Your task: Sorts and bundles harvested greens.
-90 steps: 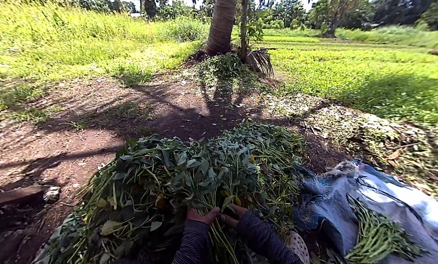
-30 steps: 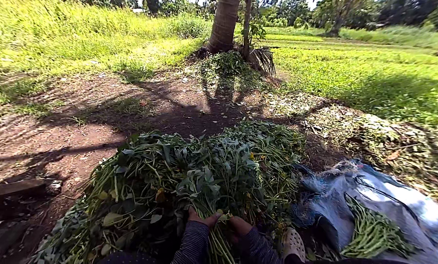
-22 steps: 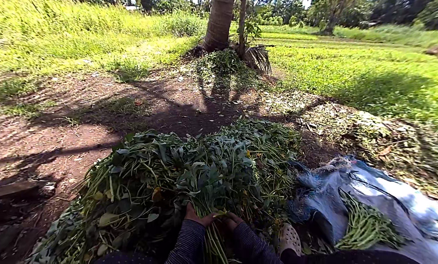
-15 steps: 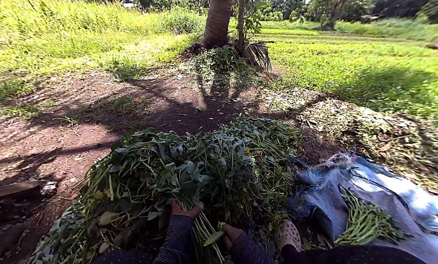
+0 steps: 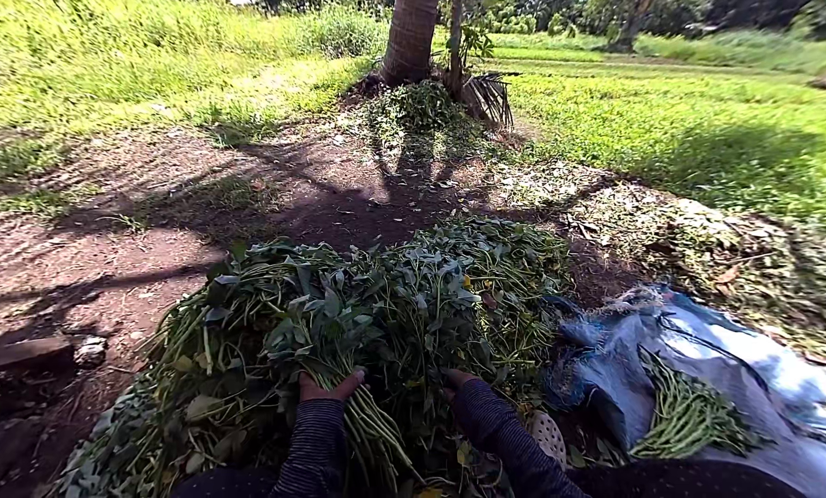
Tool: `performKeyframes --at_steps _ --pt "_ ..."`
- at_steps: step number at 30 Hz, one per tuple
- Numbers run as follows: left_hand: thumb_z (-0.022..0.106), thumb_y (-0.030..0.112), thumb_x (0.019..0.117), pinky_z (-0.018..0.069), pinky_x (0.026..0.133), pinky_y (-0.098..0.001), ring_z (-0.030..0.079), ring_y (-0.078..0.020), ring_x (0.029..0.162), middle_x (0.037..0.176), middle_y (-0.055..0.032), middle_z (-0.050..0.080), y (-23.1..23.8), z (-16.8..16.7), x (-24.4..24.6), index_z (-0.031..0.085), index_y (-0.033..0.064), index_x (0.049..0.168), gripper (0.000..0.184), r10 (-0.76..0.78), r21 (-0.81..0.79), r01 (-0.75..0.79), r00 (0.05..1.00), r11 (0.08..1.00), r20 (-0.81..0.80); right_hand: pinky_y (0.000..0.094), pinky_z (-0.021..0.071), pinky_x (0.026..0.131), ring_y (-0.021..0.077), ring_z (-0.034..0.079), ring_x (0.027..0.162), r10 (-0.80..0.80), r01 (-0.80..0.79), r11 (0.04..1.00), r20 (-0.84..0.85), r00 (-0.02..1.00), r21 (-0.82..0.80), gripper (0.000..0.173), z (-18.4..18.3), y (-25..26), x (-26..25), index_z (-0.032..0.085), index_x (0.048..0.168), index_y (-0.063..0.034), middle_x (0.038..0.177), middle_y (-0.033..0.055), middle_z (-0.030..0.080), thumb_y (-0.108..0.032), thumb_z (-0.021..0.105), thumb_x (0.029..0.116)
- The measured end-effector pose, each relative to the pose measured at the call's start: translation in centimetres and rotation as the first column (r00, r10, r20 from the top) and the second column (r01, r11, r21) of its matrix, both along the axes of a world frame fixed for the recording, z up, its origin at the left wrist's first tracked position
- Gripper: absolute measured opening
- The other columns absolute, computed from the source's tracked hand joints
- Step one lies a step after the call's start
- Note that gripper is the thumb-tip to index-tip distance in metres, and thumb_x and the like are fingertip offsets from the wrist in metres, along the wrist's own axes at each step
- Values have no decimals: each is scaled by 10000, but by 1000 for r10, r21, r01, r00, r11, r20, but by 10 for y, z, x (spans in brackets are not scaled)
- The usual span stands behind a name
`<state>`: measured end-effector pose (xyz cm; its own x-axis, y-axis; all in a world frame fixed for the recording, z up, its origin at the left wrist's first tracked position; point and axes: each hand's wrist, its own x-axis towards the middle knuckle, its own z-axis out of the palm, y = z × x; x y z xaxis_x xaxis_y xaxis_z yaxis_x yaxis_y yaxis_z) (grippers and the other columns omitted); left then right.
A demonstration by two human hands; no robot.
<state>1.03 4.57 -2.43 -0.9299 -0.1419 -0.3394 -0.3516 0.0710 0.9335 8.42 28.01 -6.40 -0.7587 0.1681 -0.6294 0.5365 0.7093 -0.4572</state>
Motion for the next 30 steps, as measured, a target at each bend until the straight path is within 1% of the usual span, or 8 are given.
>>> performKeyframes --at_steps 3,7,9,12,17,24,28,30 --pt "854 -78 755 610 809 -447 689 -321 1026 1361 -288 525 0 6 0 166 31 1580 1079 53 28 -53 999 998 7 493 357 1187 357 495 1402 -64 64 998 6 998 17 420 -24 3 -11 580 1390 14 1449 239 557 -146 621 1004" --pt "848 -71 768 584 885 -452 640 -325 1145 1449 -283 467 -6 18 -3 160 40 1591 1079 111 14 -111 994 994 -14 492 373 1181 375 420 1454 -301 303 948 -35 953 102 643 -58 2 -16 478 1489 -19 1550 257 425 -202 736 929" --pt "838 -78 779 620 758 -452 690 -327 1005 1402 -285 484 -5 19 -3 151 58 1590 1072 126 48 -125 992 991 -3 503 379 1178 377 420 1453 -313 315 944 -34 949 103 698 -69 0 -19 461 1521 -68 1567 252 404 -261 759 920" --pt "833 -73 790 625 663 -454 716 -323 847 1322 -288 531 -2 14 -2 143 69 1591 1066 116 68 -117 993 991 28 513 381 1172 385 458 1422 -300 303 952 -66 952 41 566 -78 9 -15 543 1462 -58 1531 265 449 -242 713 954" --pt "833 -72 791 622 674 -438 708 -309 877 1315 -278 531 1 14 -7 153 61 1583 1053 86 56 -89 995 995 54 428 475 1068 309 625 1203 -324 281 928 -158 933 -244 358 -35 21 6 562 1307 85 1275 256 631 -103 603 1006" --pt "830 -93 781 623 627 -450 714 -315 805 1255 -283 555 11 5 0 165 44 1574 1044 48 88 -53 997 995 54 501 374 1180 369 457 1426 -240 243 968 -63 969 61 521 -61 3 -20 550 1454 -51 1523 250 466 -197 674 969" --pt "856 -55 770 615 738 -475 701 -342 948 1344 -295 531 -5 8 -5 162 45 1582 1072 75 11 -75 997 997 33 487 503 1037 337 635 1171 -396 327 906 -263 880 -270 401 -60 15 3 653 1240 38 1259 248 645 -251 697 965" --pt "862 -51 762 613 776 -502 689 -364 1011 1379 -301 509 -10 4 -8 154 43 1585 1090 74 9 -74 997 997 18 440 568 896 258 685 981 -530 336 764 -240 813 -550 323 -20 21 22 612 1206 50 1105 183 684 -183 675 992"
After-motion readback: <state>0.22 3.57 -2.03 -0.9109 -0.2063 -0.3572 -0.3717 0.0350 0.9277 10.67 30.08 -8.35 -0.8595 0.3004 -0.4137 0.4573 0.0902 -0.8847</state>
